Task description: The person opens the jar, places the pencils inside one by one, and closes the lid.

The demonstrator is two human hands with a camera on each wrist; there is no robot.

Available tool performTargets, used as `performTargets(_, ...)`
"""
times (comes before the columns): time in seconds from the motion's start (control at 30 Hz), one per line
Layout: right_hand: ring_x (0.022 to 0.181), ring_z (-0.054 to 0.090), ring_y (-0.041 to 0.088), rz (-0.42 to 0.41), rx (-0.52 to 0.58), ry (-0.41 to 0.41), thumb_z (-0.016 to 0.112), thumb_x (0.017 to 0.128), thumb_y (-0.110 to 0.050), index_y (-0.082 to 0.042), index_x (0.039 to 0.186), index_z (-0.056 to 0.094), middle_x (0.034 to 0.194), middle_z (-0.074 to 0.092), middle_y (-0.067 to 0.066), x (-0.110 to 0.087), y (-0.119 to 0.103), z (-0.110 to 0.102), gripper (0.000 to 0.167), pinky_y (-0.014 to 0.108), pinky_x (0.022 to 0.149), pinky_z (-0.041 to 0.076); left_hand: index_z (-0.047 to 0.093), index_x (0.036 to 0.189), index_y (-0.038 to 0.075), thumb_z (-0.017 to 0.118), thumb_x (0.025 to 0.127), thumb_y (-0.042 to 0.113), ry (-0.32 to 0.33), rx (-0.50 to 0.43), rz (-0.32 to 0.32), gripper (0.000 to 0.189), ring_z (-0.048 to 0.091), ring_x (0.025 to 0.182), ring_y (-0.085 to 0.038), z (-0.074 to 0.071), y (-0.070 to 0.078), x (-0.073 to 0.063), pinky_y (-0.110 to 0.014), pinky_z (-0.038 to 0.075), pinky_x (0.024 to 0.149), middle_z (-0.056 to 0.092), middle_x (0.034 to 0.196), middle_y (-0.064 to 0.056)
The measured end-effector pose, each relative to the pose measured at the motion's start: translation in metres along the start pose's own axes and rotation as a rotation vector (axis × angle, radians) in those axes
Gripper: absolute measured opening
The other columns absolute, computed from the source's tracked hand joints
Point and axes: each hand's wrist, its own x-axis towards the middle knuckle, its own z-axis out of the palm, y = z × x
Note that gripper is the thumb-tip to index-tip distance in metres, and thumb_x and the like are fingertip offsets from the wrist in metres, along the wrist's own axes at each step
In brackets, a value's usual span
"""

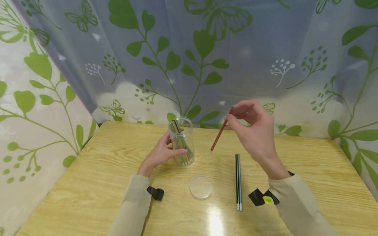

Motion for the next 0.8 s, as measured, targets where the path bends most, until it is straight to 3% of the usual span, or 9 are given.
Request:
performTargets(0.07, 0.083, 0.076, 0.017, -0.028, 0.017, 0.006, 0.064, 0.086, 0.022, 0.001, 0.103, 0.065, 0.090, 0.070, 0.009, 0.002, -0.006, 0.004, 0.027, 0.030, 0.067, 0.064, 0.031, 0.154, 0.053, 0.090, 0.079, 0.034, -0.003, -0.010, -0.010, 0.097, 0.053, 0.134, -0.031, 0.000, -0.001, 0.000, -0.053, 0.056, 0.097, 0.044, 0.152, 0.009)
performTargets(0.23, 0.086, 0.077, 0.020, -0.123, 0.068, -0.018, 0.064, 0.086, 0.022, 0.004, 0.103, 0.064, 0.091, 0.070, 0.010, 0.006, -0.015, 0.012, 0.025, 0.032, 0.071, 0.064, 0.032, 0.155, 0.050, 0.090, 0.079, 0.033, -0.012, -0.027, -0.012, 0.096, 0.055, 0.132, -0.033, -0.001, -0.001, 0.000, -0.054, 0.056, 0.097, 0.046, 0.150, 0.007)
performTargets(0.47, 0.087, 0.075, 0.029, -0.228, 0.227, 0.004, 0.059, 0.083, 0.028, 0.012, 0.104, 0.060, 0.092, 0.070, 0.017, 0.012, -0.025, 0.025, 0.026, 0.040, 0.074, 0.065, 0.029, 0.152, 0.057, 0.089, 0.080, 0.036, -0.014, -0.008, 0.003, 0.097, 0.052, 0.135, -0.030, 0.000, 0.001, 0.000, -0.054, 0.055, 0.099, 0.043, 0.153, 0.007)
performTargets(0.67, 0.086, 0.075, 0.030, -0.279, 0.250, 0.033, 0.059, 0.082, 0.028, 0.013, 0.103, 0.059, 0.092, 0.069, 0.019, 0.015, -0.027, 0.039, 0.025, 0.042, 0.074, 0.065, 0.028, 0.154, 0.055, 0.089, 0.080, 0.035, -0.016, -0.003, 0.005, 0.098, 0.051, 0.136, -0.030, 0.000, 0.001, 0.000, -0.053, 0.055, 0.100, 0.043, 0.154, 0.007)
performTargets(0.8, 0.085, 0.075, 0.028, -0.294, 0.203, 0.023, 0.060, 0.083, 0.025, 0.012, 0.103, 0.060, 0.092, 0.070, 0.016, 0.017, -0.021, 0.046, 0.024, 0.040, 0.074, 0.065, 0.029, 0.154, 0.054, 0.089, 0.079, 0.035, -0.006, 0.004, 0.006, 0.098, 0.050, 0.137, -0.030, -0.001, 0.001, 0.000, -0.053, 0.055, 0.101, 0.044, 0.153, 0.008)
